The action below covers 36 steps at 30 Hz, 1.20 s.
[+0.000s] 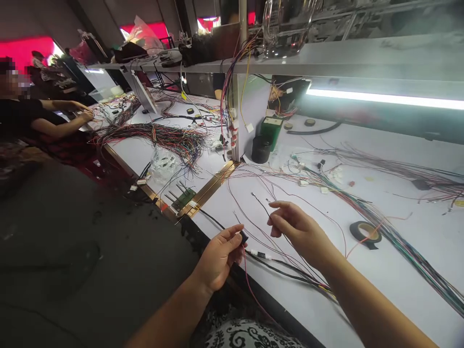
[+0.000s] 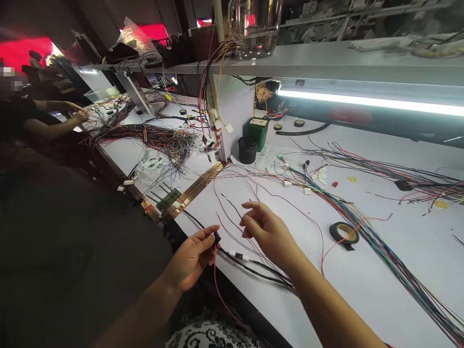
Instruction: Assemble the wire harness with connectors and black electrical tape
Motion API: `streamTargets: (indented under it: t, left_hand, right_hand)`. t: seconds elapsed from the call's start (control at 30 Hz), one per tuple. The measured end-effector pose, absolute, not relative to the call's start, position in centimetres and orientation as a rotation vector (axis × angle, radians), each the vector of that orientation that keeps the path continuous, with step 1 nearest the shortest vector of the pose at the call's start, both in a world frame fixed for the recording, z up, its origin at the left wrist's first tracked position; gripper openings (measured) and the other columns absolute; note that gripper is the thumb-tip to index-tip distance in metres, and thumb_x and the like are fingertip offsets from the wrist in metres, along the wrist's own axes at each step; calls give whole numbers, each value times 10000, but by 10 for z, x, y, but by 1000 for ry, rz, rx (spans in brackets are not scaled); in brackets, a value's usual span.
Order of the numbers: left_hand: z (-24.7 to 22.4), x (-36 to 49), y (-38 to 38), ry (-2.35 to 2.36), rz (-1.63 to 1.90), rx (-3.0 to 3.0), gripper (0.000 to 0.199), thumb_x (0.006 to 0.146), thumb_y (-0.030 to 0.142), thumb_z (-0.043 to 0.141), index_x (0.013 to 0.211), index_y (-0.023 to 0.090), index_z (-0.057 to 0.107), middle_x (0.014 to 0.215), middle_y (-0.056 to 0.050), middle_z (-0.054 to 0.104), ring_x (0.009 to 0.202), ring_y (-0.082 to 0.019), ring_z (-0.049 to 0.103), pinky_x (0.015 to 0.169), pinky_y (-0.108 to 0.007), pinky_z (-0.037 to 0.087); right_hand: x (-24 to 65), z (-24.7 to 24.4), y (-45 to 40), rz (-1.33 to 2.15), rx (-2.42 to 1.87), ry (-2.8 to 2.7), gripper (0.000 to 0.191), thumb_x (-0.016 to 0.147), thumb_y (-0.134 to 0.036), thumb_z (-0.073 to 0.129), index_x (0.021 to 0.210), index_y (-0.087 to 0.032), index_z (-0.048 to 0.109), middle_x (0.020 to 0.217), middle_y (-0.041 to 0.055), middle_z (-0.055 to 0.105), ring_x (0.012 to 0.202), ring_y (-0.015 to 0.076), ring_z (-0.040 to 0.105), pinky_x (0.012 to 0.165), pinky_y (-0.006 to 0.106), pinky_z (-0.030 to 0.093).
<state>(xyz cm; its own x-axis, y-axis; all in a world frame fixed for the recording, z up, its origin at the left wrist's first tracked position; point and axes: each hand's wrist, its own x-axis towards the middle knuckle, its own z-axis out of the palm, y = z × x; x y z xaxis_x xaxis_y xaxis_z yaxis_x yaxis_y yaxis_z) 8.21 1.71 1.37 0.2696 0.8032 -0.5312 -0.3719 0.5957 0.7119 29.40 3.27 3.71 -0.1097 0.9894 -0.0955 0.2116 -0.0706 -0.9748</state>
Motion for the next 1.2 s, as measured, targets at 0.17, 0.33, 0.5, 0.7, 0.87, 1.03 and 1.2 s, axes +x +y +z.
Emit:
streamTargets:
  t: [0.17,0.33,0.5,0.7,0.87,1.03,1.2]
  left_hand:
    - [25,83,7,945,871,477,247,810,254,692,1024,147,630,746,-28,626,623,-80,572,619,-199,476]
    - [35,81,0,941,929,459,232,822,237,679,1022,159,591,777,-37,653,642,-96,610,644,-215,503]
    - [43,84,-3,929,927,502,263,790,236,716,1011,156,598,737,-16,641,613,-91,610,620,-212,508]
    - [31,83,-9,955,989,766,227,789,264,715,979,188,620,767,-1,647,677,-115,635,684,-254,519]
    - [21,80,-10,981,992,1007,171,792,271,708,932,192,648,781,-6,656,742,-139,640,755,-298,524]
    - [22,79,-8,994,1035,763,212,784,270,719,964,199,630,803,6,639,722,-115,633,738,-267,511]
    - [27,78,-7,1030,972,828,236,789,293,713,983,193,623,797,-13,660,738,-137,644,747,-292,516]
  right_hand:
    - [276,66,5,874,-1244,-1691,204,930,-340,480,1013,-243,639,791,19,630,686,137,584,632,277,462]
    - [264,61,-11,894,-1390,-1986,268,970,-287,372,1040,-258,629,858,17,673,766,158,605,661,288,431]
    - [258,62,-12,951,-1548,-2061,338,967,-337,358,736,-224,577,702,-6,623,663,150,552,584,276,354]
    - [261,64,-8,1169,-1593,-2011,350,949,-339,362,691,-221,566,651,-16,608,604,136,512,555,268,326]
    - [261,67,-9,1266,-1561,-1971,351,942,-365,374,733,-226,620,719,8,659,663,159,560,585,278,360]
    - [262,67,-12,1133,-1620,-1893,235,902,-385,469,822,-259,650,760,-2,676,671,163,575,596,278,380]
    - [262,63,-14,1080,-1545,-1840,223,903,-339,468,787,-248,636,761,-9,668,698,156,585,621,270,398]
